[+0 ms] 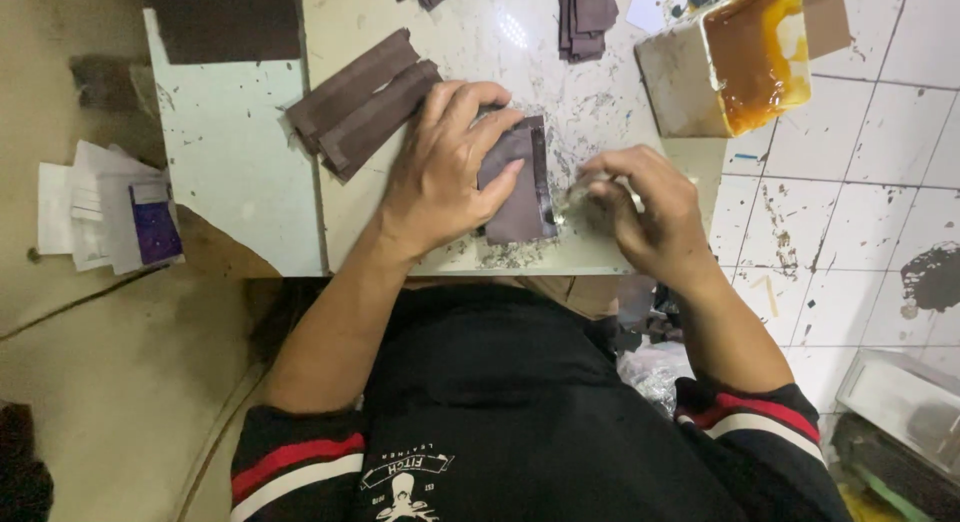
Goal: Applying glue to the edges of leather pieces and folding them
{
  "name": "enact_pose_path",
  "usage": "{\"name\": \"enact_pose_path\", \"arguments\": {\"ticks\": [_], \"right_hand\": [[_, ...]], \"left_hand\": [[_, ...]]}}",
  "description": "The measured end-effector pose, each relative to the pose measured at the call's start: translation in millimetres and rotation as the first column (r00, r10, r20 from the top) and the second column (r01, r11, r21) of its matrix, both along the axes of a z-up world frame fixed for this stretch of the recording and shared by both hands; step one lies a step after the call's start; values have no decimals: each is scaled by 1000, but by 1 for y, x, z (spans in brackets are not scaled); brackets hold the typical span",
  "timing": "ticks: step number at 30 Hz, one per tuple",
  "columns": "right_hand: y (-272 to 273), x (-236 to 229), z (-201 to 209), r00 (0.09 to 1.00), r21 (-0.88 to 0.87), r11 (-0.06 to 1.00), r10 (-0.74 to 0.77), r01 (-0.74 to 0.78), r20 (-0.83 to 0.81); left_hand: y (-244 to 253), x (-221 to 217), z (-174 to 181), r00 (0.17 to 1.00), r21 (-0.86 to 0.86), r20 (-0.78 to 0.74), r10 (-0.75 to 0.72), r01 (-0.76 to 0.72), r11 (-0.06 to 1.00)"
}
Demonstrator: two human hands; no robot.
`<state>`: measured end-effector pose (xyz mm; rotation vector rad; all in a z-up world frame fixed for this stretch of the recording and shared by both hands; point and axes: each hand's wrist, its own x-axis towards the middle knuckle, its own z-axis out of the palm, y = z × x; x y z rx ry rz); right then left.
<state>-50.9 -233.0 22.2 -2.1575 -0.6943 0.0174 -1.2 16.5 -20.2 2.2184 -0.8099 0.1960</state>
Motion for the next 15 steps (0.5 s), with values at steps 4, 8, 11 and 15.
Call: {"name": "enact_pose_path", "arguments": {"ticks": [4,8,11,15], "right_hand": [[9,32,-11,977,119,981,-167,151,132],[18,50,-13,967,106,989,-123,101,225],[16,52,-25,959,75,993,-107,90,263],[15,42,-20,962,13,996,-86,86,260]], "left_hand": [[1,3,-6,999,-91,-21,-43,41,995],[0,2,-6,999,-85,-29,-27,25,996],[1,1,-5,999,-73,-20,-26,24,997],[1,2,-4,999,-78,-33,-32,29,997]]}}
